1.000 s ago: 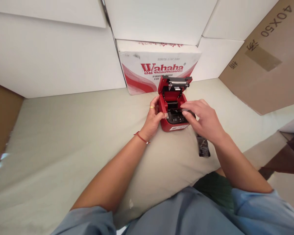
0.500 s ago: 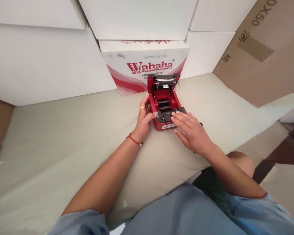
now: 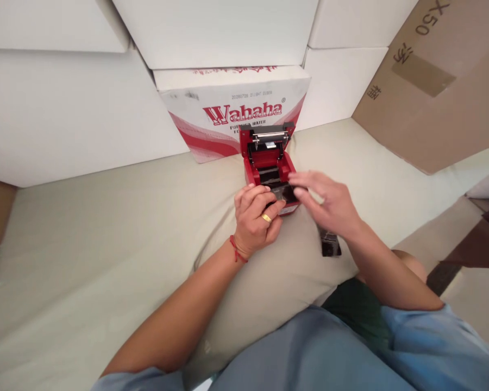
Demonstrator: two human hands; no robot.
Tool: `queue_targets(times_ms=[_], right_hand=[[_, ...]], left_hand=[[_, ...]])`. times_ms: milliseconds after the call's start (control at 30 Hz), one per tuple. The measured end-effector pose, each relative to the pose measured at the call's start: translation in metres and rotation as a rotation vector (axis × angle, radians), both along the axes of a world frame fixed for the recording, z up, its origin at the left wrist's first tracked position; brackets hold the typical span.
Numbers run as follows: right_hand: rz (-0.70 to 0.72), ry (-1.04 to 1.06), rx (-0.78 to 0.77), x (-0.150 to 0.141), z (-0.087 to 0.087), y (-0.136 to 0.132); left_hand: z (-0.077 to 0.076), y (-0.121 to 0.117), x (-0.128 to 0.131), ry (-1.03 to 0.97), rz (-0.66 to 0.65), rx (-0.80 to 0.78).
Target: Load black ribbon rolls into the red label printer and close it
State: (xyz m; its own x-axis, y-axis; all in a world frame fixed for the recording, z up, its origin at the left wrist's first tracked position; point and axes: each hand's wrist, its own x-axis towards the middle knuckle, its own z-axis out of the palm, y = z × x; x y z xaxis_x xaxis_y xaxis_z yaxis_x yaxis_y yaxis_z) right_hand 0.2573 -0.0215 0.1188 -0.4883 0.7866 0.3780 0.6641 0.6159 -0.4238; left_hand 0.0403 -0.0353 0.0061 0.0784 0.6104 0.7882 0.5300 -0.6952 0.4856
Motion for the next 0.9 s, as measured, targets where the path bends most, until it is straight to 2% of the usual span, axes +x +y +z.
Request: queue_targets(times_ms=[133,233,333,400,500,567,667,767,900], right_hand=[[-0.156,0.050,0.177,-0.014,0.018,0.062],[-0.131,-0.017,0.197,-0.030,0.021,0.107],[-0.063,-0.070,0.151,-0.039,0.020,0.122],[-0.039,-0.062,0.143,-0.038,0.019,0.111],[-0.057,-0.031,0.154,-0.028,0.013,0.076],[-0.063,-0.036,0.140,-0.019,0.004,0.052],[-0.031,-0.068,0.108,-0.010,-0.015,0.025],[-0.039,-0.097,0.120,-0.008,-0.027,0.014],[-0.067,-0.133,0.113,-0.012,-0.028,0.012]], left_hand=[[0.000,0.002,-0.001,0.030,0.000,0.034],[0.002,0.002,0.000,0.024,0.056,0.147],[0.000,0.002,-0.001,0.023,0.042,0.152],[-0.002,0.002,-0.002,0.011,0.000,0.052],[-0.005,0.001,-0.004,-0.048,-0.073,-0.048],[-0.007,0.001,-0.004,-0.066,-0.046,-0.010],[-0.008,0.001,-0.002,0.010,0.069,0.077],[-0.004,0.000,-0.001,0.095,0.127,0.104],[0.006,0.002,-0.008,0.029,0.133,0.070]])
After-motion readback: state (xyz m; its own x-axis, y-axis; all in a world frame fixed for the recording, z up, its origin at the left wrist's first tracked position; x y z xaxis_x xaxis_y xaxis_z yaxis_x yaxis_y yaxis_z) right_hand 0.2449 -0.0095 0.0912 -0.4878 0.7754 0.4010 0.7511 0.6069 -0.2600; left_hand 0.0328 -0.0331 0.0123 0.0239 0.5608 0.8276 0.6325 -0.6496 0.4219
